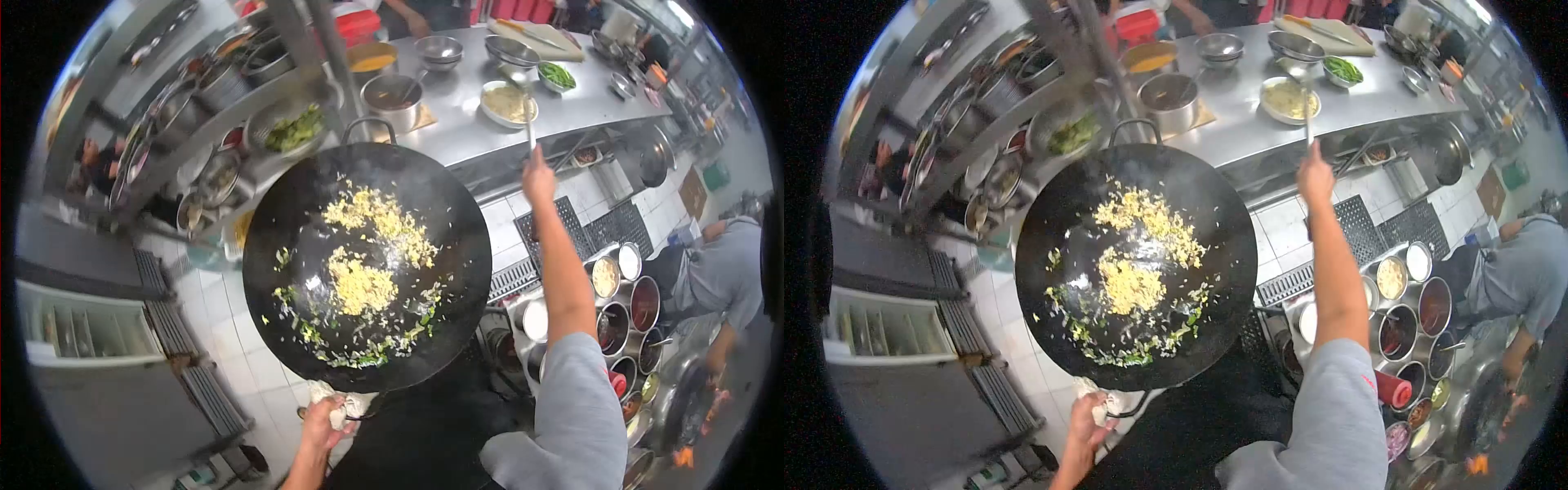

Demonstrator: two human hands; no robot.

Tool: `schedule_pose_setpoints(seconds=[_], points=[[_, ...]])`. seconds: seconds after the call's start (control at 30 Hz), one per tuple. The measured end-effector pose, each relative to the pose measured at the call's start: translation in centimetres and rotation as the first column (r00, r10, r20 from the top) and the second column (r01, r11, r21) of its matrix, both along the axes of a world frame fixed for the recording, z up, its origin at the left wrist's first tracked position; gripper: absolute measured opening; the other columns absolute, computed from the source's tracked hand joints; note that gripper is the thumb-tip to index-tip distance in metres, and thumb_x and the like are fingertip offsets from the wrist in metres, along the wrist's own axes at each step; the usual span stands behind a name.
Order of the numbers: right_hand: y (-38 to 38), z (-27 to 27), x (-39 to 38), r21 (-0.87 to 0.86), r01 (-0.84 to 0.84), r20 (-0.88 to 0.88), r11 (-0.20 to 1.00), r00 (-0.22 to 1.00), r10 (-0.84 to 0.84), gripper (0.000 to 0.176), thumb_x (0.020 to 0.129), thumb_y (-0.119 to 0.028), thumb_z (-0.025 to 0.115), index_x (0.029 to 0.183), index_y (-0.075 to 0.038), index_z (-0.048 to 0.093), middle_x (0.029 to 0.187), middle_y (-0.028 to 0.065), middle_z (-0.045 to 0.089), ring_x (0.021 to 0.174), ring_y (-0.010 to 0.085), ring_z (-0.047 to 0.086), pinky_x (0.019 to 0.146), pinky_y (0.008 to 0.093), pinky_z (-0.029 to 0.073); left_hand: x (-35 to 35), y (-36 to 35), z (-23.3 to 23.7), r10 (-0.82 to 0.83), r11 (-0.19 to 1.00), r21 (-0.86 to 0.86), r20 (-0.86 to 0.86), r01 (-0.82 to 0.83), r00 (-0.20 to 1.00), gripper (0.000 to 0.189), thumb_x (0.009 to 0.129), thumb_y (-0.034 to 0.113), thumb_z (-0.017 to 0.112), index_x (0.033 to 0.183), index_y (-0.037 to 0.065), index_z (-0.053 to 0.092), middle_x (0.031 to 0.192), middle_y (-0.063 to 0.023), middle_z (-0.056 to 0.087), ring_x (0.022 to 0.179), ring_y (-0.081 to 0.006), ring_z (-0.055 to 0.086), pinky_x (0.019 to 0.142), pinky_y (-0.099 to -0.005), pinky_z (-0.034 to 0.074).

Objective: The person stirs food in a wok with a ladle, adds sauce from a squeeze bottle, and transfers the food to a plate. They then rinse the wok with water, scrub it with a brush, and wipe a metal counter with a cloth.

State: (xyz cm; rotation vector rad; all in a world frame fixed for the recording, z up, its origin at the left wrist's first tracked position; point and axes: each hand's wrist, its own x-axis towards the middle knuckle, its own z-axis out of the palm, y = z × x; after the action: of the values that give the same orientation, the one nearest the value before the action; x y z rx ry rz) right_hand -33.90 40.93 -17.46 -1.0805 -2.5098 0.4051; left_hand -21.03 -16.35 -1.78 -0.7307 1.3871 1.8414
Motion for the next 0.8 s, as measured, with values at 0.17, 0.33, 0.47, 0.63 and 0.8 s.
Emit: schedule_pose_setpoints(seconds=[0.17, 0.33, 0.47, 0.63, 0.8], points=[[3.1, 11.0, 7.9, -0.752, -0.311, -0.502, 0.582, 0.842, -0.198, 0.036, 0.088, -0.022, 0.057, 0.119, -0.006, 0.053, 0.065, -0.0021, 0.048, 0.051, 0.0066, 0.044, 0.043, 0.0203, 0.034, -1.0, -0.7, -1.3, -0.112, 0.993, 0.027, -0.028, 0.113, 0.993, 0.021, 0.08, 0.018, 0.055, 0.093, 0.001, 0.052, 0.073, -0.0143, 0.059, 0.046, -0.0187, 0.053, 0.034, -0.0271, 0.042], [-7.3, 17.9, 20.2, -0.853, -0.3, -0.483, 0.426, 0.763, -0.429, 0.011, 0.091, -0.016, 0.049, 0.1, -0.009, 0.051, 0.065, -0.0034, 0.043, 0.043, 0.0047, 0.036, 0.038, 0.0179, 0.028, 1.5, 0.1, -7.0, -0.01, 0.999, 0.055, 0.112, 0.004, 0.994, 0.017, 0.086, 0.019, 0.051, 0.097, 0.006, 0.052, 0.082, -0.011, 0.059, 0.059, -0.0177, 0.058, 0.039, -0.0259, 0.043], [-12.1, 18.6, 27.6, -0.892, -0.256, -0.347, 0.373, 0.916, -0.201, 0.049, 0.091, -0.013, 0.047, 0.136, -0.005, 0.032, 0.061, -0.0018, 0.04, 0.04, 0.0047, 0.035, 0.032, 0.0164, 0.027, 2.5, -1.0, -4.9, -0.006, 0.981, 0.193, 0.057, -0.005, 0.998, 0.018, 0.089, 0.021, 0.047, 0.098, 0.007, 0.054, 0.086, -0.0093, 0.06, 0.068, -0.0168, 0.06, 0.047, -0.0262, 0.046], [-21.5, 18.5, 27.9, -0.97, -0.106, -0.11, 0.221, 0.994, -0.006, 0.045, 0.09, -0.013, 0.048, 0.133, -0.005, 0.038, 0.061, -0.0023, 0.042, 0.039, 0.0045, 0.035, 0.033, 0.019, 0.029, 0.7, 0.2, -14.6, 0.174, 0.953, 0.225, 0.146, -0.204, 0.974, 0.009, 0.086, 0.011, 0.045, 0.087, 0.004, 0.051, 0.078, -0.0084, 0.058, 0.053, -0.015, 0.049, 0.041, -0.0251, 0.039], [-24.0, 13.9, 20.7, -0.897, -0.229, -0.053, 0.377, 0.904, 0.424, 0.043, 0.089, -0.016, 0.051, 0.129, -0.002, 0.043, 0.058, -0.0003, 0.046, 0.04, 0.0072, 0.041, 0.036, 0.022, 0.035, -2.3, 0.0, -16.2, 0.152, 0.937, 0.329, -0.066, -0.122, 0.986, 0.012, 0.085, 0.01, 0.044, 0.086, 0.001, 0.053, 0.078, -0.0088, 0.058, 0.057, -0.0156, 0.051, 0.043, -0.0258, 0.039]])
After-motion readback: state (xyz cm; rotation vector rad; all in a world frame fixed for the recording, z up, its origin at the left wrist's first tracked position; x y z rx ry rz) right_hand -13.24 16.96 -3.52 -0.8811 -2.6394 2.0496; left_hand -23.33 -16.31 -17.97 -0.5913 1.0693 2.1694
